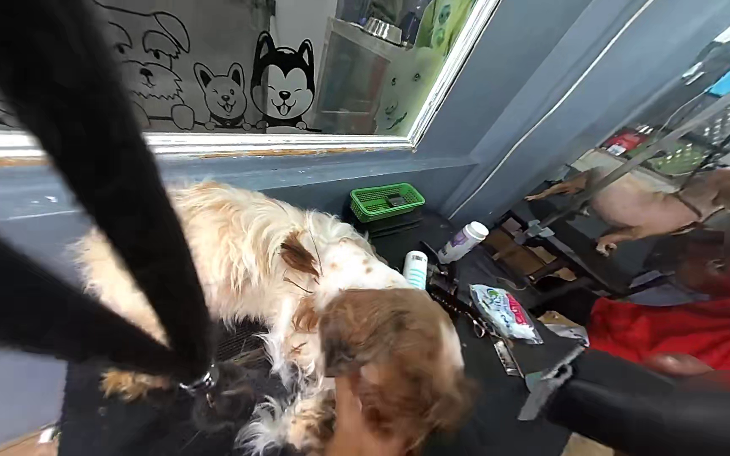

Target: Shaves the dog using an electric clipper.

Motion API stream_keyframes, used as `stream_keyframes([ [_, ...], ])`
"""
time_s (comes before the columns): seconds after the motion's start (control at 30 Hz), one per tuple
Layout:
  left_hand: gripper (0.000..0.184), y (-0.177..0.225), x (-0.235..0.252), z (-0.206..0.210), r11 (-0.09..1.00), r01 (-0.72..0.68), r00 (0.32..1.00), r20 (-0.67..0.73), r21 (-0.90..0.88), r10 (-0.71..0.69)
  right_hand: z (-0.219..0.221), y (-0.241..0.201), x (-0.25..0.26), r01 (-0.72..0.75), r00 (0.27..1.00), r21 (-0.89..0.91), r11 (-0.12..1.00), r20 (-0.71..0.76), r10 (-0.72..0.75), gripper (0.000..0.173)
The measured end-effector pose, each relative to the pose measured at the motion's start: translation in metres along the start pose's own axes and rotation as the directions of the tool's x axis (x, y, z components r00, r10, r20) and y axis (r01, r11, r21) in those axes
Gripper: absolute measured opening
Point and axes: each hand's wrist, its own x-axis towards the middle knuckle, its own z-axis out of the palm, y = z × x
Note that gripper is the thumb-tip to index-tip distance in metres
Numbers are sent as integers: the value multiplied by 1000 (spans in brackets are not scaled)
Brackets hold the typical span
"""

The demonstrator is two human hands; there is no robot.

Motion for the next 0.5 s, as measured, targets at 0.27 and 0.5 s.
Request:
stream_keyframes([
  [0.27, 53, 77, -156, -34, 955, -268, 919, -262, 131, 294, 9, 9, -32, -453, 872, 482, 749, 68, 484, 40],
  [0.5, 24, 109, -196, -91, 836, -452, 892, 127, 311, 434, 30, 38, -62, -583, 785, 611, 535, 256, 564, 41],
])
